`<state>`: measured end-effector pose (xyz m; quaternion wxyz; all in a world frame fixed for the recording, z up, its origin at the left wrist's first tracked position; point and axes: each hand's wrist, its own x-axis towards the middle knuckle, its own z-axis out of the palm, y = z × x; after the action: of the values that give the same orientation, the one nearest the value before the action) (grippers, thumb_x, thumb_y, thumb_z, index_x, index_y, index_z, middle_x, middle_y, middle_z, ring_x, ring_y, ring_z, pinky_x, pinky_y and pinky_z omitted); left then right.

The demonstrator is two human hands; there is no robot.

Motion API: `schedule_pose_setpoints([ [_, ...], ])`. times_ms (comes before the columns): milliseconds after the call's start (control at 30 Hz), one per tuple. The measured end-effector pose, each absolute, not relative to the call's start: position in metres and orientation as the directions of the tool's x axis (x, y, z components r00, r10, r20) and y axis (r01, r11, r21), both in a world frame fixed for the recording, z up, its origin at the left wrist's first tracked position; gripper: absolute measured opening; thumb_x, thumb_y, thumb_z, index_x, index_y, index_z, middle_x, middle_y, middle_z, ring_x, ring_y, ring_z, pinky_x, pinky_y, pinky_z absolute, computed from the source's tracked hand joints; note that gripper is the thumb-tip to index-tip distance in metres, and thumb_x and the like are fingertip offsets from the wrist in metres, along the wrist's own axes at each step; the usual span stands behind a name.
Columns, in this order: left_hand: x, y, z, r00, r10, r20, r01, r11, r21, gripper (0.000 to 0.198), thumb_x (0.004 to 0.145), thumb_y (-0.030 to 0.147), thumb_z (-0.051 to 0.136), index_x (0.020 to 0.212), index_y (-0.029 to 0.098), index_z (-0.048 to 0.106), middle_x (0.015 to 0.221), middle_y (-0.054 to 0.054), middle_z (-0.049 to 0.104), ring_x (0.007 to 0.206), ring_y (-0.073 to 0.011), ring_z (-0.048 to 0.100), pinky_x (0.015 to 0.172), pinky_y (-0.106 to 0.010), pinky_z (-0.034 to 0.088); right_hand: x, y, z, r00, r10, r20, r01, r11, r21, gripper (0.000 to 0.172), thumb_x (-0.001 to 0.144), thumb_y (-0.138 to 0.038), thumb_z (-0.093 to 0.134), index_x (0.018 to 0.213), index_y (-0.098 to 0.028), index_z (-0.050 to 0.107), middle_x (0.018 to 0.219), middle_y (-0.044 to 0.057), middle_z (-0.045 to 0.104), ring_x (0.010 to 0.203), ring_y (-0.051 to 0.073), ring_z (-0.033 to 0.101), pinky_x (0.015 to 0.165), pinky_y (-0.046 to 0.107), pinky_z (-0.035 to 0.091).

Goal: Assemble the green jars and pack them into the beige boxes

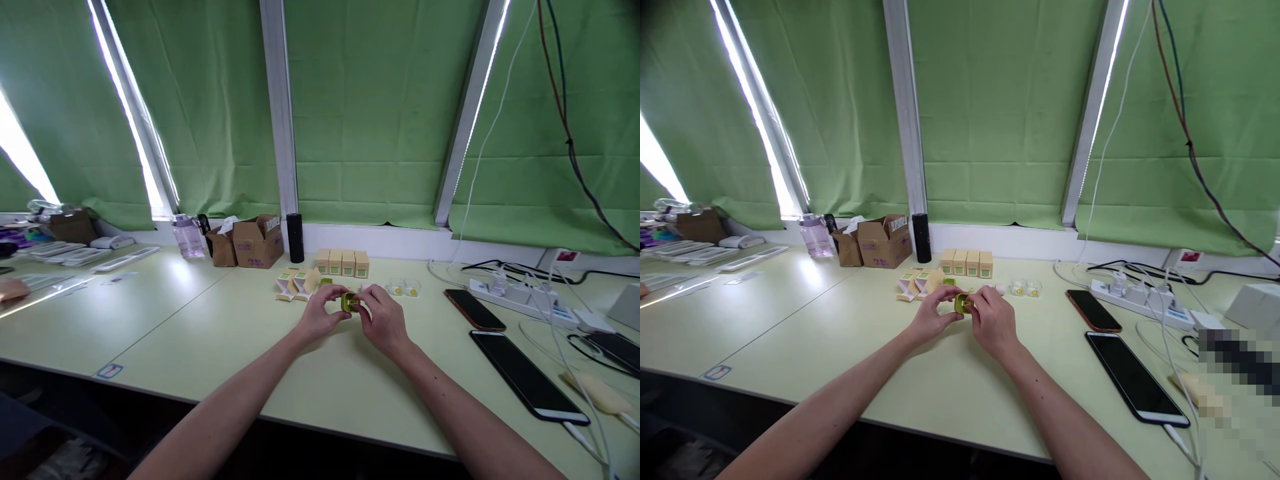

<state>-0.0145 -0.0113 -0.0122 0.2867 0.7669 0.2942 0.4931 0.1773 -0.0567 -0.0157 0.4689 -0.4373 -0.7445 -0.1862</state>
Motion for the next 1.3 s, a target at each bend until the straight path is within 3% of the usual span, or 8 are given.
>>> schedule_pose_setpoints([
  [233, -0.0145, -0.0119, -0.0122, 0.366, 0.681, 0.634, 0.152, -0.716, 0.681, 0.048, 0.071, 0.014, 0.088, 0.115, 0.024, 0.071, 0.115, -0.007, 0.069, 0.11, -0.0234, 0.067, 0.103, -0.045, 0.056, 0.1765, -0.0563, -0.0143, -0.271, 0.383, 0.883, 0.863, 0.504, 0.046, 0.017, 0.098, -0.013, 0.054, 0.095, -0.019, 0.07, 0.083, 0.005, 0.064, 0.077, 0.019, 0.056, 0.061, 0.031, 0.035],
  [433, -0.0142, -0.0122, -0.011, 0.376, 0.658, 0.652, 0.158, -0.739, 0.655, 0.046, 0.073, 0.015, 0.088, 0.115, 0.023, 0.071, 0.114, -0.007, 0.068, 0.109, -0.023, 0.067, 0.102, -0.044, 0.057, 0.176, -0.0554, -0.0138, -0.306, 0.372, 0.876, 0.875, 0.472, 0.106, 0.018, 0.098, -0.012, 0.054, 0.092, -0.018, 0.069, 0.082, 0.006, 0.065, 0.078, 0.019, 0.055, 0.063, 0.032, 0.033],
  [1300, -0.0152, -0.0124, -0.012, 0.397, 0.649, 0.648, 0.123, -0.738, 0.664, 0.047, 0.072, 0.017, 0.089, 0.116, 0.022, 0.073, 0.114, -0.007, 0.066, 0.112, -0.0229, 0.067, 0.107, -0.047, 0.057, 0.1781, -0.0484, -0.0194, -0.356, 0.337, 0.871, 0.837, 0.531, 0.136, 0.021, 0.097, -0.009, 0.051, 0.088, -0.019, 0.066, 0.077, 0.005, 0.065, 0.074, 0.018, 0.053, 0.059, 0.032, 0.03],
])
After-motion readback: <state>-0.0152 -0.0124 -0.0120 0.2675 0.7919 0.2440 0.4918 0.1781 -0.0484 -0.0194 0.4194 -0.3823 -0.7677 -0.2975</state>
